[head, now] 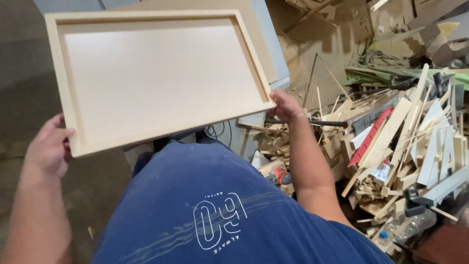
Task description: Inspecting, sanding, and fitting together wooden frames and panels in a workshop.
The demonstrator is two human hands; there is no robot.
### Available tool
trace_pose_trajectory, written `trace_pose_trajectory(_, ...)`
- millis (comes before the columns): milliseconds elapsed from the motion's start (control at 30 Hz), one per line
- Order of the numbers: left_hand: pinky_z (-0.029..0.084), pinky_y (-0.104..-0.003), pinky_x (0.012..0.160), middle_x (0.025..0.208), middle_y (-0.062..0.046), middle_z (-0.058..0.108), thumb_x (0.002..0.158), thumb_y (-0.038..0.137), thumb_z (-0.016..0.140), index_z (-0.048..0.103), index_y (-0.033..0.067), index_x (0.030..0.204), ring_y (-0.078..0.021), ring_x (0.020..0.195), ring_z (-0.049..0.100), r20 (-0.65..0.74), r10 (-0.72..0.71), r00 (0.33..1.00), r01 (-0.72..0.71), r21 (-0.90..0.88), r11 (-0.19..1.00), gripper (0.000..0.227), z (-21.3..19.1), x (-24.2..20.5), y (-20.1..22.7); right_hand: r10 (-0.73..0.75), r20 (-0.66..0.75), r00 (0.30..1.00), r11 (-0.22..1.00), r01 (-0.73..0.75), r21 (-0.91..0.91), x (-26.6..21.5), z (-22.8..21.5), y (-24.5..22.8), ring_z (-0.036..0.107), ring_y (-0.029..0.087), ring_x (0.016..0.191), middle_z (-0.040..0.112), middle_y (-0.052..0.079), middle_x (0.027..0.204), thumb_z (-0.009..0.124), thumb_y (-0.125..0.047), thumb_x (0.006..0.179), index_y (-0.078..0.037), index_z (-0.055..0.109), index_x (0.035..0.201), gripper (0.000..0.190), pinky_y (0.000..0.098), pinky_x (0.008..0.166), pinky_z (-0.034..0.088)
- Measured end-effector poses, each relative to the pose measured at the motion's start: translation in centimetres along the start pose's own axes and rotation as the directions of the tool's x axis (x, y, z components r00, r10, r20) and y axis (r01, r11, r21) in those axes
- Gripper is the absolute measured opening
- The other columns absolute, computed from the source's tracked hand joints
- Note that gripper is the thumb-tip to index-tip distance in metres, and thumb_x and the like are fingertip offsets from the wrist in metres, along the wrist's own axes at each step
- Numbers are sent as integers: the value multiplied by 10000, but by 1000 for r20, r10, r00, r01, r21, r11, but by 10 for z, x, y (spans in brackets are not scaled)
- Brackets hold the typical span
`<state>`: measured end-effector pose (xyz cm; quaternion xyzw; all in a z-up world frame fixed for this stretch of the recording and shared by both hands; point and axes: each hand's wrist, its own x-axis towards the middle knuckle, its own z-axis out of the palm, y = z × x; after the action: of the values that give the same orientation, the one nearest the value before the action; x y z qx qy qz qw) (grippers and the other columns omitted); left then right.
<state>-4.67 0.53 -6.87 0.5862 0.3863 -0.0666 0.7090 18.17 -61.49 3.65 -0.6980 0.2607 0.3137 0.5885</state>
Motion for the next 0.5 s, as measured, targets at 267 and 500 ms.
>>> trace_pose_trajectory(267,475,-335,666,1093,-73,649,990,130,526,561,152,1428,-186,850,592,-50,-81,995,85,88,992,441,-21,4,-55,79,118,990,991,-65,-114,3,14,97,536,121,684,586,3,795,641,-228,967,-116,651,1067,151,319,669,521)
trace_pose_trajectory(500,414,-352,595,978,-86,639,994,133,505,588,137,1385,-196,764,549,-43,-181,983,186,153,971,399,-29,16,-65,155,208,966,976,-117,-185,21,6,117,587,131,792,643,3,864,623,-245,969,-140,660,1094,167,322,815,515)
